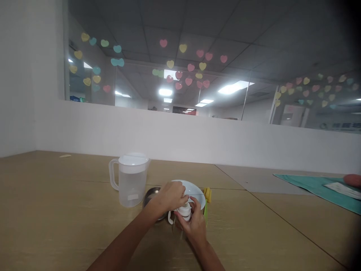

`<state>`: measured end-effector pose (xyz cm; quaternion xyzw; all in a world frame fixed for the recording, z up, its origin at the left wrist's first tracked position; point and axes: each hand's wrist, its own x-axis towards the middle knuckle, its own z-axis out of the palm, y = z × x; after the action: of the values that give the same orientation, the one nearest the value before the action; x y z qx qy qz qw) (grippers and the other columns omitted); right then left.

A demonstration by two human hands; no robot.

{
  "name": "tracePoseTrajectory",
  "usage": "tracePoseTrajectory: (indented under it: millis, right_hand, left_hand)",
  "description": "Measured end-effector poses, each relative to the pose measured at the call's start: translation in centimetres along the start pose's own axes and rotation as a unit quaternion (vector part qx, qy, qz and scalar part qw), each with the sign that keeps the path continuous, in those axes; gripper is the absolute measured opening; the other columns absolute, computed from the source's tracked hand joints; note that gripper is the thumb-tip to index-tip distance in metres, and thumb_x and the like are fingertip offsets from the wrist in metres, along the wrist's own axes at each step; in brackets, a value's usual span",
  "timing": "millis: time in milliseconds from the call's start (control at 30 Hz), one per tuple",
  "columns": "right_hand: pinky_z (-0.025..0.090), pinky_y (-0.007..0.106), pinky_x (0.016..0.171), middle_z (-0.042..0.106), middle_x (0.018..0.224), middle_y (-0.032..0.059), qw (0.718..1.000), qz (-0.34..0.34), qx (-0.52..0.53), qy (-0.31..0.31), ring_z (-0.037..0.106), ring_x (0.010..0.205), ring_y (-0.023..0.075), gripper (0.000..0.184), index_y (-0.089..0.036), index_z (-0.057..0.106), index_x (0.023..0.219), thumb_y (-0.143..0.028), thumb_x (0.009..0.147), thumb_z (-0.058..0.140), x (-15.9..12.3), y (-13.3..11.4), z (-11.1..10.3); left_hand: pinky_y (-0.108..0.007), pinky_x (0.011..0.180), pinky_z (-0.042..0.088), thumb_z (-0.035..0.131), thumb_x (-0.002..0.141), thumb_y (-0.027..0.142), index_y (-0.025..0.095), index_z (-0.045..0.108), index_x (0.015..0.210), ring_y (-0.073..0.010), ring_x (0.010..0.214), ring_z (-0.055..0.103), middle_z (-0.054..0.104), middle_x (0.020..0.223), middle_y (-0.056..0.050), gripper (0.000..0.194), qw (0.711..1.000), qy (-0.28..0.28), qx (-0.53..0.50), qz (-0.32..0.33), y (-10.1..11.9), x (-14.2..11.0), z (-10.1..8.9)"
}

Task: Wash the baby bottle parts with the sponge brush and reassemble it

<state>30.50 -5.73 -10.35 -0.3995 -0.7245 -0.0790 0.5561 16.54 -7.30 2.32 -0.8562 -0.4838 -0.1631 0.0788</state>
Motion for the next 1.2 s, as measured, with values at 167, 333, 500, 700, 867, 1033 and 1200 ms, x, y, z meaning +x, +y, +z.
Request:
tracePoseTrajectory:
  millis: [167, 333, 500, 700, 867, 1033, 1200]
  right_hand:
    - [0.053, 0.031, 0.062, 0.068, 0.089, 0.0122, 0.999, 0.012, 0.025, 0.022, 0.067, 0.079, 0.0227, 0.060, -0.013, 0.036, 0.118, -0.048, 0.075, 0.059, -0.1, 0.1, 0.1]
    - [0.052, 0.030, 0.057, 0.068, 0.082, 0.0102, 0.999, 0.013, 0.005, 0.037, 0.067, 0.074, 0.0235, 0.057, -0.015, 0.040, 0.111, -0.053, 0.073, 0.059, -0.2, 0.2, 0.3]
    - [0.048, 0.029, 0.050, 0.067, 0.074, 0.0078, 0.999, 0.022, -0.006, 0.045, 0.066, 0.064, 0.0223, 0.054, -0.015, 0.041, 0.104, -0.056, 0.073, 0.058, -0.2, 0.3, 0.3]
    - [0.042, 0.028, 0.044, 0.060, 0.067, 0.0046, 0.996, 0.024, -0.049, 0.065, 0.060, 0.053, 0.0196, 0.045, -0.021, 0.039, 0.083, -0.062, 0.073, 0.054, -0.1, 0.2, 0.0]
    - [0.041, 0.028, 0.043, 0.056, 0.063, 0.0013, 0.996, 0.008, -0.066, 0.065, 0.057, 0.050, 0.0184, 0.037, -0.023, 0.038, 0.081, -0.058, 0.078, 0.049, 0.1, -0.4, -0.1]
    - [0.040, 0.027, 0.042, 0.059, 0.064, 0.0022, 0.997, -0.002, -0.062, 0.048, 0.059, 0.050, 0.0193, 0.035, -0.023, 0.037, 0.083, -0.053, 0.077, 0.053, 0.1, -0.2, 0.1]
    - [0.042, 0.027, 0.045, 0.058, 0.064, 0.0006, 0.998, -0.001, -0.052, 0.033, 0.059, 0.051, 0.0182, 0.027, -0.023, 0.038, 0.085, -0.045, 0.079, 0.053, 0.0, 0.0, -0.1]
  left_hand:
    - [-0.030, 0.061, 0.042, 0.034, 0.087, 0.034, 0.013, 0.067, 0.077, -0.0230, 0.072, 0.062, 0.066, 0.080, -0.014, 0.040, 0.999, -0.006, 0.027, -0.020, 1.0, 0.2, 0.2]
    - [-0.030, 0.062, 0.041, 0.032, 0.088, 0.031, 0.012, 0.069, 0.079, -0.0238, 0.073, 0.063, 0.067, 0.079, -0.017, 0.042, 0.998, 0.001, 0.046, -0.053, 1.1, 0.5, 0.3]
    - [-0.030, 0.058, 0.040, 0.032, 0.088, 0.029, 0.011, 0.068, 0.076, -0.0240, 0.069, 0.063, 0.067, 0.075, -0.018, 0.042, 0.997, 0.018, 0.041, -0.070, 1.2, 0.6, 0.5]
    - [-0.032, 0.068, 0.043, 0.031, 0.091, 0.035, 0.014, 0.065, 0.083, -0.0241, 0.083, 0.061, 0.065, 0.088, -0.015, 0.041, 1.000, -0.001, 0.010, -0.011, 1.2, 0.1, 0.4]
    - [-0.028, 0.078, 0.043, 0.036, 0.089, 0.032, 0.020, 0.058, 0.107, -0.0195, 0.098, 0.057, 0.063, 0.107, -0.007, 0.030, 0.993, -0.031, -0.101, 0.049, 0.6, -0.6, 0.1]
    - [-0.028, 0.076, 0.044, 0.039, 0.085, 0.026, 0.019, 0.058, 0.109, -0.0198, 0.092, 0.059, 0.065, 0.104, -0.007, 0.032, 0.991, -0.037, -0.119, 0.041, 0.0, -0.2, 0.4]
    - [-0.028, 0.075, 0.044, 0.033, 0.090, 0.034, 0.017, 0.057, 0.110, -0.0208, 0.087, 0.062, 0.067, 0.095, -0.009, 0.036, 0.997, 0.006, -0.077, -0.009, 0.5, 0.3, 1.0]
